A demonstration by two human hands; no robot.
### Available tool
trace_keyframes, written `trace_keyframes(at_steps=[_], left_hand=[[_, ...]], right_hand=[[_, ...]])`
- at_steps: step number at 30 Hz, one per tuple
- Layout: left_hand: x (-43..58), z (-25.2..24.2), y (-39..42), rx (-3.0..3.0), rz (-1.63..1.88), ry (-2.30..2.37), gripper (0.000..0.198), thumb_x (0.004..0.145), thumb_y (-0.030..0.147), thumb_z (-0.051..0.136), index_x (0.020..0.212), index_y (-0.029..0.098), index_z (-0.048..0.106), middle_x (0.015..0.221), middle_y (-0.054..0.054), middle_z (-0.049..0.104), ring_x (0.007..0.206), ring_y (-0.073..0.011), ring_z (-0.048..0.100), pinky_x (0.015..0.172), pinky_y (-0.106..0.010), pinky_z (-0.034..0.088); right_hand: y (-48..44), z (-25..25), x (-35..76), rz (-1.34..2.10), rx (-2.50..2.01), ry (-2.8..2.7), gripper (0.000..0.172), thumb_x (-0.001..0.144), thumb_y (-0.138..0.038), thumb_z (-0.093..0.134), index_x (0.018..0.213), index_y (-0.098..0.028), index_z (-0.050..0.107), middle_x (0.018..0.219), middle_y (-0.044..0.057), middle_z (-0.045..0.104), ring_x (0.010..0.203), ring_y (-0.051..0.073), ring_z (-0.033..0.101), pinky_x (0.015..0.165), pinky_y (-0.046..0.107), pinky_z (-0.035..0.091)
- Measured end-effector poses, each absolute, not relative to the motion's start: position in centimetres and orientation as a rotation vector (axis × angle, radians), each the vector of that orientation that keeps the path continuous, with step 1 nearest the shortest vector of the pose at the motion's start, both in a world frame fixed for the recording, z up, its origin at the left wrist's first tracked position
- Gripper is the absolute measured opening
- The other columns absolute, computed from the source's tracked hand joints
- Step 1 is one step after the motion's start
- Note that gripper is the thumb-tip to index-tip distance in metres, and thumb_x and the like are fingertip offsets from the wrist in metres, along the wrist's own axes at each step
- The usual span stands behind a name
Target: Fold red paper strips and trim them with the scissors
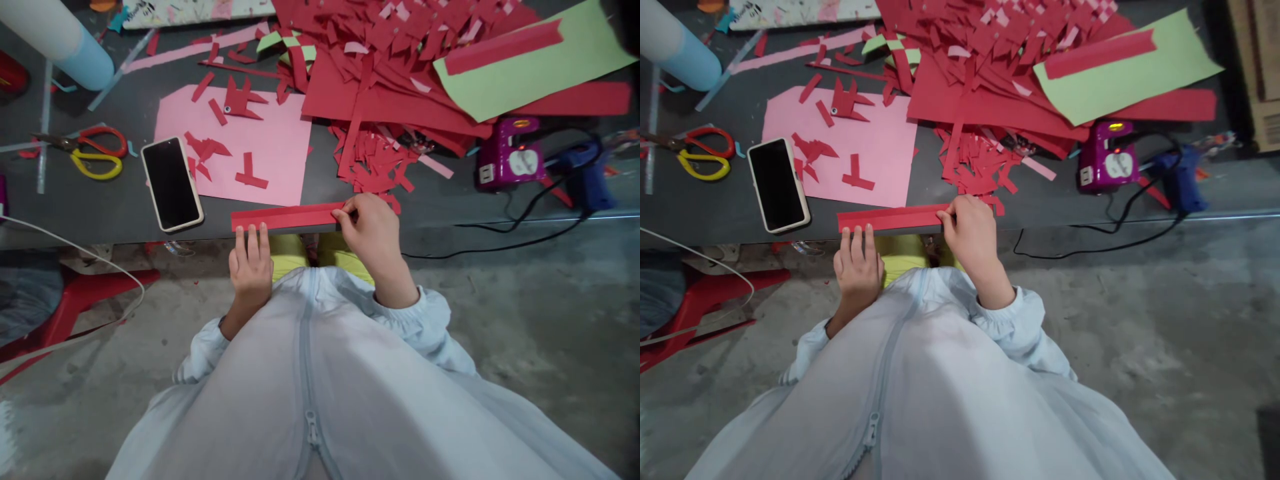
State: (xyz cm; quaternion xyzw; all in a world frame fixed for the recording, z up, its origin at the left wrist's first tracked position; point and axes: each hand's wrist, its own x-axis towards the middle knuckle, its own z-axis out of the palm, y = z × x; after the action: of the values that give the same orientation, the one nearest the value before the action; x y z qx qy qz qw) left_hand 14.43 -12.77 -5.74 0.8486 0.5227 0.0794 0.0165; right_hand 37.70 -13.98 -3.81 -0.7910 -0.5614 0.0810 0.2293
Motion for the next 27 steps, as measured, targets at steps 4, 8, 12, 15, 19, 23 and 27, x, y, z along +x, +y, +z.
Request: trace_keyframes(at_steps=[4,8,12,15,19,23,27], left_hand=[[14.44,-5.65,-12.77,2.647,0.253,1.626,0.056,0.095,0.020,0.037,0.150,0.017,0.038,0.150,-0.018,0.046,0.142,-0.0339,0.039,0.105,-0.047,0.045],[14.40,-5.62,-12.71,2.606,0.225,1.640,0.055,0.095,0.021,0.036,0.150,0.015,0.039,0.149,-0.020,0.046,0.142,-0.0334,0.040,0.104,-0.047,0.044],[14.34,-5.80,-12.67,2.631,0.258,1.651,0.054,0.095,0.021,0.037,0.148,0.014,0.041,0.147,-0.020,0.049,0.141,-0.0325,0.042,0.103,-0.044,0.045],[14.36,-5.97,-12.67,2.639,0.301,1.656,0.054,0.095,0.021,0.037,0.148,0.014,0.042,0.146,-0.020,0.050,0.141,-0.0316,0.043,0.105,-0.043,0.043],[14.44,-6.02,-12.66,2.634,0.285,1.662,0.053,0.095,0.020,0.037,0.148,0.014,0.043,0.146,-0.021,0.050,0.141,-0.0309,0.042,0.106,-0.042,0.042],[14.41,-5.93,-12.58,2.611,0.255,1.657,0.053,0.095,0.021,0.037,0.148,0.014,0.042,0.146,-0.021,0.050,0.141,-0.0313,0.043,0.106,-0.043,0.042],[14.33,-5.89,-12.50,2.601,0.239,1.645,0.053,0.096,0.021,0.035,0.148,0.015,0.042,0.146,-0.021,0.050,0.141,-0.0321,0.042,0.106,-0.044,0.042]], right_hand=[[-13.99,-3.83,37.68,0.207,-2.189,-1.560,0.028,0.093,-0.040,0.049,0.072,-0.022,0.051,0.077,0.007,0.063,0.074,0.021,0.054,0.068,0.034,0.036],[-13.99,-3.78,37.64,0.219,-2.203,-1.559,0.026,0.093,-0.039,0.050,0.072,-0.022,0.051,0.077,0.006,0.063,0.074,0.022,0.054,0.069,0.034,0.037],[-13.95,-3.74,37.64,0.233,-2.209,-1.564,0.027,0.093,-0.039,0.050,0.072,-0.022,0.050,0.077,0.007,0.061,0.075,0.022,0.053,0.069,0.034,0.036],[-13.91,-3.77,37.68,0.234,-2.199,-1.557,0.027,0.093,-0.039,0.050,0.072,-0.022,0.050,0.076,0.006,0.060,0.074,0.021,0.052,0.069,0.034,0.035],[-13.87,-3.75,37.76,0.227,-2.185,-1.557,0.028,0.093,-0.039,0.050,0.071,-0.022,0.049,0.075,0.005,0.059,0.074,0.021,0.051,0.068,0.033,0.034],[-13.89,-3.79,37.79,0.232,-2.179,-1.553,0.026,0.092,-0.038,0.052,0.071,-0.022,0.049,0.075,0.005,0.059,0.073,0.020,0.051,0.067,0.032,0.034],[-14.25,-4.19,37.72,0.216,-2.146,-1.527,0.027,0.092,-0.038,0.052,0.071,-0.022,0.050,0.075,0.005,0.059,0.076,0.020,0.052,0.072,0.033,0.037]])
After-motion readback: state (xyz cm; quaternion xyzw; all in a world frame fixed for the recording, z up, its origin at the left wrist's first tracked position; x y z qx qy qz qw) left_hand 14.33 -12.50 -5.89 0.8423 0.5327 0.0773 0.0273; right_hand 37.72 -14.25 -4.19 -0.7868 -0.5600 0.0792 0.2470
